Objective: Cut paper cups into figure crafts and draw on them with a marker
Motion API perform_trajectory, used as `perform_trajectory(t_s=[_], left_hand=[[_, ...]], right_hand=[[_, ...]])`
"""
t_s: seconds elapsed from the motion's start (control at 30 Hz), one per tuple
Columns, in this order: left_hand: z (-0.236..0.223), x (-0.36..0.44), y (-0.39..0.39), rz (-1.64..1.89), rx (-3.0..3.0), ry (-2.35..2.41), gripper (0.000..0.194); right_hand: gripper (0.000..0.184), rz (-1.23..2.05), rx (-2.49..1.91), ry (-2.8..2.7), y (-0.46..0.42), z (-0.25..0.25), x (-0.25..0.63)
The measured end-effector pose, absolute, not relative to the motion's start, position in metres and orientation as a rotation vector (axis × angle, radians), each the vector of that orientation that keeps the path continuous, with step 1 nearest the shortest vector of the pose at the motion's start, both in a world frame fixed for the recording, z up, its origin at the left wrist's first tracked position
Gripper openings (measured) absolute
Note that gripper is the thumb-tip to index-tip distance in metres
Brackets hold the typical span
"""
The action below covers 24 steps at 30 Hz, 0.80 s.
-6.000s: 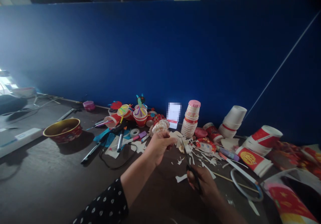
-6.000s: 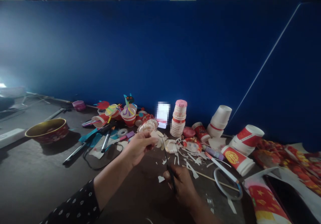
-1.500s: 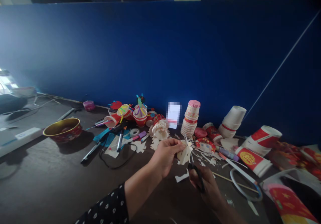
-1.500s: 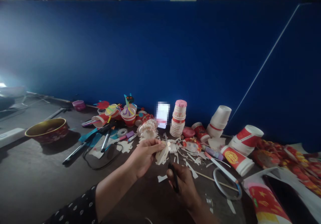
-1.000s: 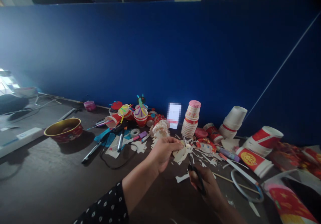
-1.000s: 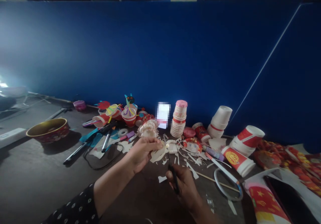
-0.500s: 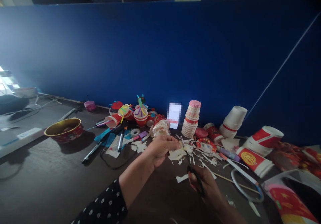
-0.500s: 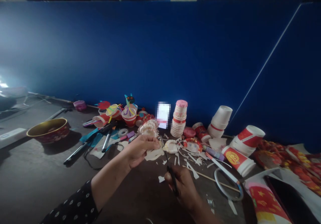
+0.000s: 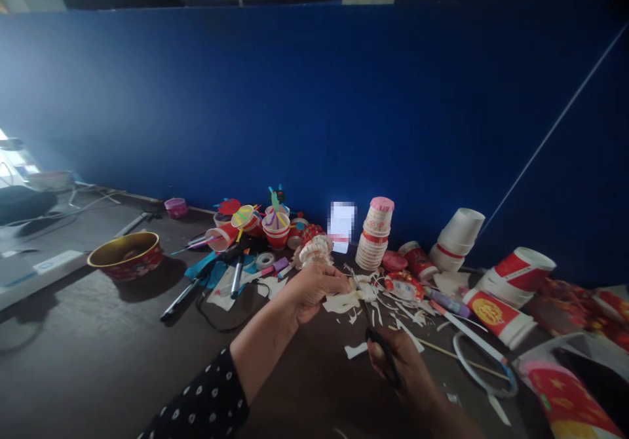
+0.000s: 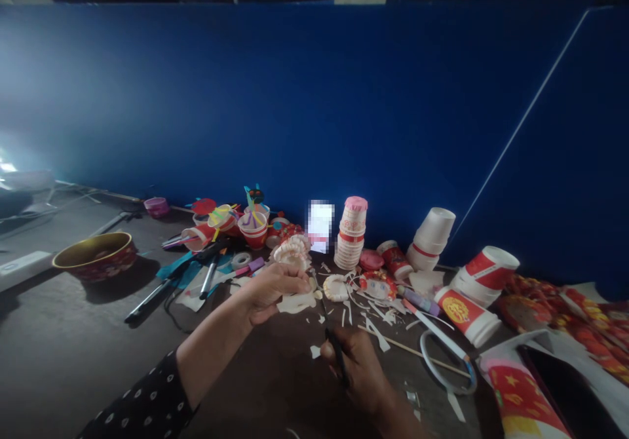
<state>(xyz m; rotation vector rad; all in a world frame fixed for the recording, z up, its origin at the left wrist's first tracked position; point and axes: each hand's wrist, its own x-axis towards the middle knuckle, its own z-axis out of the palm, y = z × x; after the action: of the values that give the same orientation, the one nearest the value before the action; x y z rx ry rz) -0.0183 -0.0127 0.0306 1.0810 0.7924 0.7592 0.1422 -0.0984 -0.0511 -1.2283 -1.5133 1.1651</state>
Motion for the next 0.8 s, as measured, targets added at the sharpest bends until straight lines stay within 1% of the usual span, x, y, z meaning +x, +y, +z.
perform_trajectory(t_s=[0.13,0.27,0.43,0.6,0.8], left_hand=[[0.034,-0.02,-0.013,0.748,1.099,0.795,0.003],[0.037,-0.022,-0.013,0.738,1.124,0.781,0.008],[0.033,-0.024,-0.01,0.709,1.206,0.817,0.01],[0.028,-0.023,-0.007,0.698,1.284,0.81,0.01],[0.021,-0.018,-0.009,0.684,1.349,0.798,0.008]], right_hand=[[0.045,1.141,-1.258,-1.539,-0.1,-0.047,0.142],[0.05,1.087,-1.302,-1.541,-0.099,-0.04,0.142],[0.053,1.155,-1.235,-1.465,-0.098,-0.039,0.142],[0.05,1.129,-1.17,-1.503,-0.097,-0.044,0.143],[0.044,0.98,-1.3,-1.3,-0.089,-0.053,0.145]])
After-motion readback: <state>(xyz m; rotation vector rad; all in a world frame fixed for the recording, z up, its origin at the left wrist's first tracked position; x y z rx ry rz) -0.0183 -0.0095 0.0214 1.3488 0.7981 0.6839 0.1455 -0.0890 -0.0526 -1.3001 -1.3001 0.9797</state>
